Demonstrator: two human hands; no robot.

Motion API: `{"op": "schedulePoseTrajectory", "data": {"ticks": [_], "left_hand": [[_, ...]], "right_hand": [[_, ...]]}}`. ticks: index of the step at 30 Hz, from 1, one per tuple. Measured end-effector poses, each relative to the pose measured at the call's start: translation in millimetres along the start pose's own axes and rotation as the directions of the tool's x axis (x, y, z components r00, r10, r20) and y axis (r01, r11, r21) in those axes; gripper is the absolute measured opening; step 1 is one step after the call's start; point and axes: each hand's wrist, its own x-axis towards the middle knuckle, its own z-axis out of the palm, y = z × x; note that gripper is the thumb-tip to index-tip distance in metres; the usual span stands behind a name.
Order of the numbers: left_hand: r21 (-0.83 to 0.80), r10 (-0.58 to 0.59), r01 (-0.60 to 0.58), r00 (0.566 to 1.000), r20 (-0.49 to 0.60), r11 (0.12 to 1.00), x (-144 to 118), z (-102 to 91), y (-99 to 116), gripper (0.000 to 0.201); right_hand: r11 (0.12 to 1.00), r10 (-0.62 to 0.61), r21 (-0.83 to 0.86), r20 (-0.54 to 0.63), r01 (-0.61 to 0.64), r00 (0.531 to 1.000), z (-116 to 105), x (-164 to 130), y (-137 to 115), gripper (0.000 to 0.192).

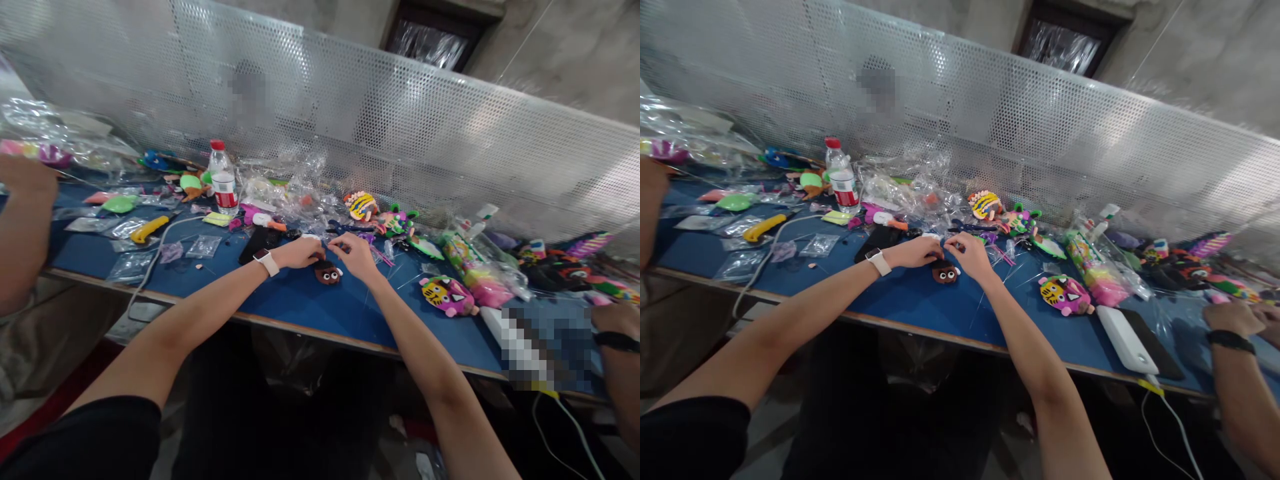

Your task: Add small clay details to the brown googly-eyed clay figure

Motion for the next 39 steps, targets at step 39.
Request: {"op": "schedulePoseTrajectory", "data": {"ticks": [39], "left_hand": [[-0.700, -0.253, 0.136, 0.965, -0.066, 0.701, 5.7, -3.7, 20.2, 0.041]], "right_hand": [[0.807, 0.340, 0.462, 0.144, -0.367, 0.929, -2.5, -1.8, 27.4, 0.054]]}}
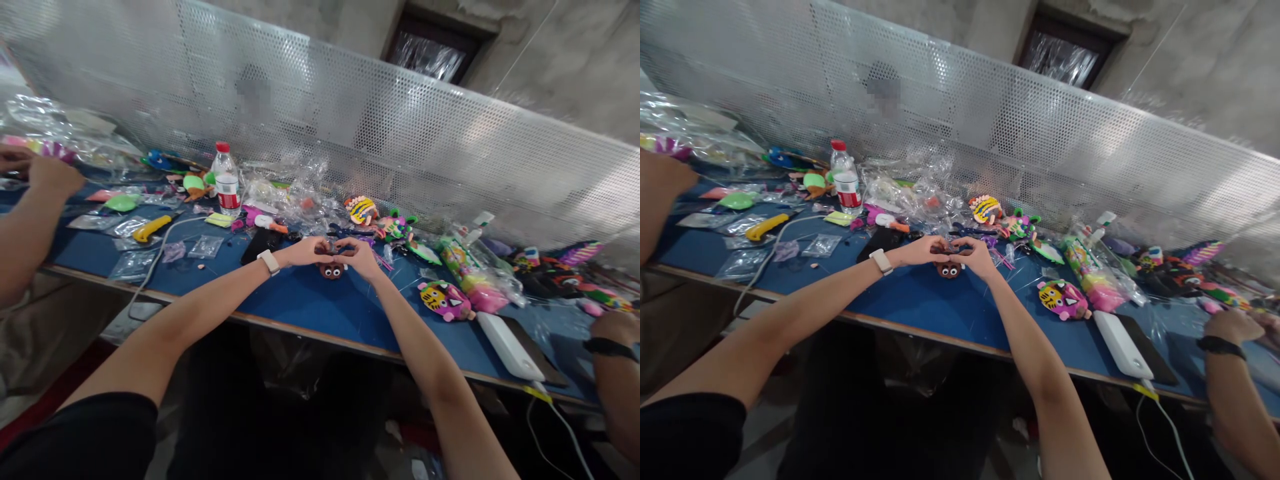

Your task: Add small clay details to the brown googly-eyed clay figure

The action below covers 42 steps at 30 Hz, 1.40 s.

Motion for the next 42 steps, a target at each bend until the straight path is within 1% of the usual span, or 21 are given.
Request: {"op": "schedulePoseTrajectory", "data": {"ticks": [3, 5, 7, 9, 11, 13, 15, 17, 20, 24, 26, 28, 32, 36, 38, 42], "left_hand": [[-0.070, -0.038, 0.041, 0.998, 0.045, 0.997, 1.4, 7.4, -4.1, 0.035], [-0.186, -0.067, 0.075, 0.997, 0.046, 0.980, 1.3, 13.3, -5.3, 0.034], [-0.363, -0.113, 0.124, 0.992, 0.050, 0.923, 0.5, 18.6, -4.9, 0.036], [-0.489, -0.158, 0.161, 0.986, 0.048, 0.858, -0.5, 21.6, -2.8, 0.040], [-0.560, -0.200, 0.178, 0.979, 0.022, 0.809, -1.5, 21.9, 0.7, 0.041], [-0.620, -0.243, 0.179, 0.970, -0.020, 0.764, -2.0, 20.3, 4.5, 0.038], [-0.679, -0.288, 0.167, 0.955, -0.067, 0.715, -1.6, 18.2, 7.1, 0.033], [-0.723, -0.336, 0.147, 0.934, -0.124, 0.675, -0.4, 16.5, 7.5, 0.028], [-0.751, -0.389, 0.119, 0.901, -0.193, 0.649, 1.9, 14.9, 4.9, 0.021], [-0.744, -0.396, 0.099, 0.888, -0.232, 0.660, 3.0, 14.5, 0.9, 0.016], [-0.742, -0.395, 0.088, 0.885, -0.249, 0.665, 2.5, 14.6, 0.2, 0.019], [-0.742, -0.399, 0.085, 0.880, -0.257, 0.665, 1.8, 14.8, 0.6, 0.023], [-0.763, -0.431, 0.086, 0.863, -0.265, 0.641, 1.0, 14.9, 5.3, 0.023], [-0.783, -0.442, 0.075, 0.856, -0.267, 0.617, -0.4, 14.0, 13.1, 0.026], [-0.783, -0.455, 0.071, 0.845, -0.282, 0.618, -0.8, 12.2, 14.9, 0.031], [-0.759, -0.426, 0.060, 0.855, -0.296, 0.648, -0.3, 8.9, 12.8, 0.036]], "right_hand": [[1.000, -0.001, -0.003, -0.026, 0.001, 1.000, -0.4, -0.4, -0.5, 0.056], [1.000, -0.010, -0.003, -0.041, 0.010, 0.999, -0.1, -0.6, -1.3, 0.057], [0.999, -0.036, -0.015, -0.066, 0.035, 0.997, 0.5, -0.4, -2.5, 0.053], [0.998, -0.063, -0.030, -0.121, 0.060, 0.991, 1.2, 0.5, -3.6, 0.046], [0.998, -0.058, -0.009, -0.203, 0.057, 0.978, 1.2, 2.0, -4.1, 0.045], [0.999, -0.023, 0.038, -0.269, 0.034, 0.963, 0.4, 3.6, -3.7, 0.047], [0.997, 0.003, 0.073, -0.298, 0.019, 0.954, -0.6, 4.7, -2.4, 0.050], [0.996, 0.001, 0.084, -0.298, 0.025, 0.955, -0.9, 5.4, -0.8, 0.051], [0.995, -0.039, 0.076, -0.277, 0.062, 0.960, 0.9, 6.1, 1.5, 0.055], [0.995, -0.096, -0.003, -0.255, 0.098, 0.962, 5.7, 6.4, 4.5, 0.048], [0.995, -0.102, -0.013, -0.252, 0.101, 0.962, 8.2, 6.0, 5.4, 0.045], [0.995, -0.092, 0.014, -0.260, 0.099, 0.961, 10.3, 5.4, 5.6, 0.045], [0.995, -0.063, 0.062, -0.259, 0.082, 0.964, 13.2, 4.5, 4.7, 0.047], [0.996, -0.086, 0.013, -0.286, 0.094, 0.954, 16.3, 5.7, 3.9, 0.043], [0.996, -0.088, -0.003, -0.279, 0.091, 0.956, 17.8, 8.2, 4.3, 0.041], [0.997, -0.066, 0.007, -0.264, 0.071, 0.962, 19.1, 13.5, 6.3, 0.037]]}}
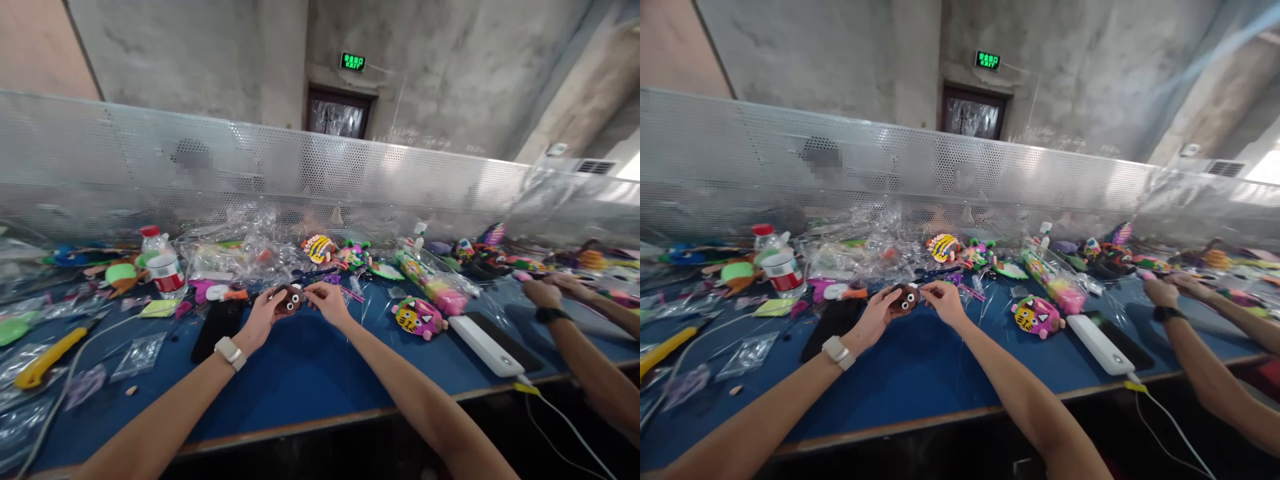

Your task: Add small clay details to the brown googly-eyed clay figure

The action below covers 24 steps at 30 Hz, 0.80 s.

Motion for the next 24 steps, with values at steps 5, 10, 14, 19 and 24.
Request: {"op": "schedulePoseTrajectory", "data": {"ticks": [5, 10, 14, 19, 24], "left_hand": [[0.027, 0.013, -0.013, 1.000, 0.007, 1.000, 1.1, -1.1, -3.0, 0.043], [0.042, 0.028, -0.027, 1.000, -0.010, 0.999, 1.9, -1.5, -5.1, 0.049], [0.070, 0.037, -0.037, 0.999, -0.002, 0.997, 0.9, -1.7, -6.0, 0.056], [0.081, 0.049, -0.047, 0.998, -0.034, 0.996, -1.0, 0.2, -6.0, 0.057], [0.103, 0.040, -0.035, 0.998, -0.039, 0.994, -1.9, 1.1, -6.7, 0.054]], "right_hand": [[1.000, 0.004, 0.009, 0.016, -0.004, 1.000, -0.4, 0.0, 1.7, 0.029], [1.000, -0.009, -0.022, 0.049, 0.010, 0.999, -1.4, -0.6, 2.0, 0.025], [1.000, -0.007, -0.019, 0.054, 0.008, 0.998, -0.6, -1.9, 2.6, 0.024], [1.000, 0.001, -0.006, 0.058, 0.000, 0.998, -1.3, -3.7, 3.1, 0.023], [1.000, 0.007, -0.014, 0.040, -0.007, 0.999, -4.3, -4.3, 3.7, 0.026]]}}
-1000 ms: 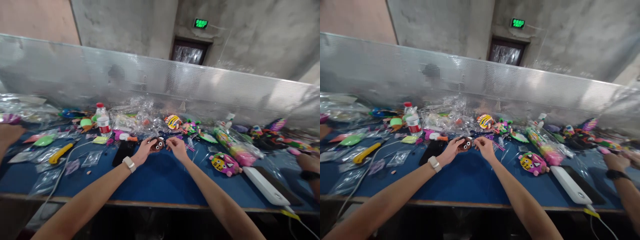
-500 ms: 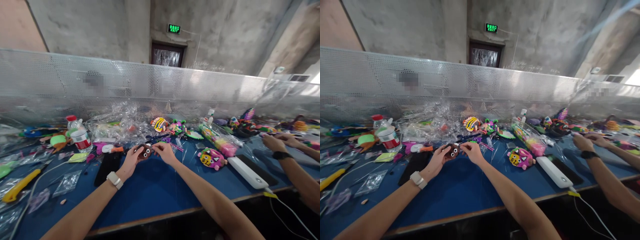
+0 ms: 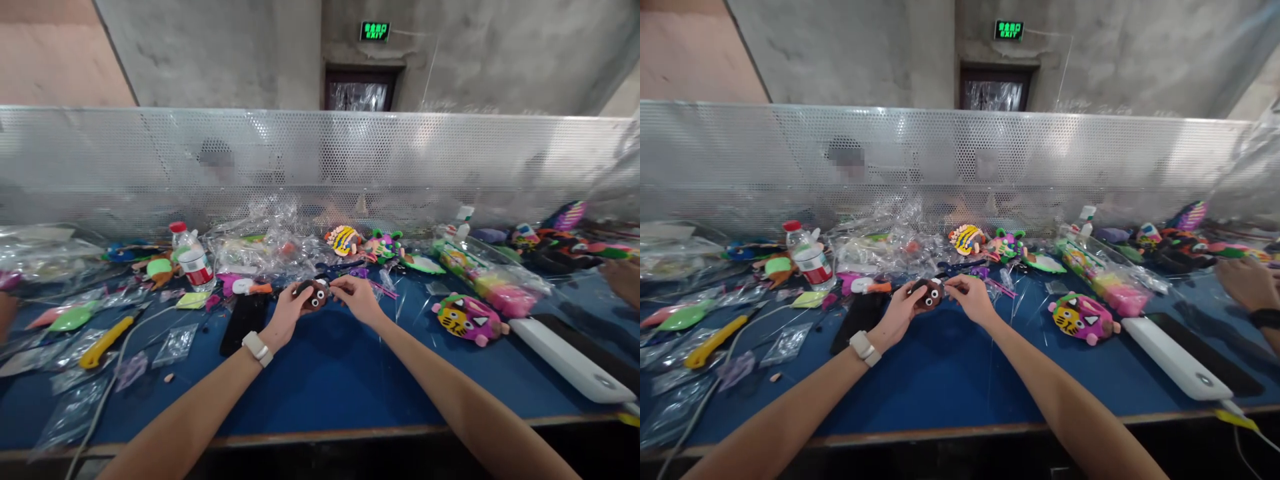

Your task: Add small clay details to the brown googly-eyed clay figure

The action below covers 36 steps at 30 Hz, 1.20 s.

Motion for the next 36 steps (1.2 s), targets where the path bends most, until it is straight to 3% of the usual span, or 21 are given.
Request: {"op": "schedulePoseTrajectory", "data": {"ticks": [5, 13, 18, 36], "left_hand": [[-0.019, 0.004, -0.004, 1.000, 0.001, 1.000, -0.6, 1.3, -0.2, 0.053], [-0.025, 0.015, -0.015, 1.000, 0.005, 1.000, 0.1, -1.9, -3.0, 0.053], [-0.012, 0.030, -0.029, 0.999, 0.024, 1.000, 1.2, -5.9, -5.3, 0.050], [-0.030, 0.031, -0.030, 0.998, 0.049, 0.999, -5.8, 1.8, 2.0, 0.053]], "right_hand": [[0.997, -0.003, -0.081, 0.020, 0.005, 1.000, -0.8, -2.8, -4.2, 0.028], [0.998, 0.030, -0.058, -0.026, -0.032, 0.999, 1.9, -3.7, -7.8, 0.033], [0.996, 0.019, -0.084, 0.002, -0.018, 1.000, 2.6, -4.3, -9.4, 0.033], [0.961, 0.123, 0.252, -0.021, -0.113, 0.992, 15.2, -7.8, -10.0, 0.044]]}}
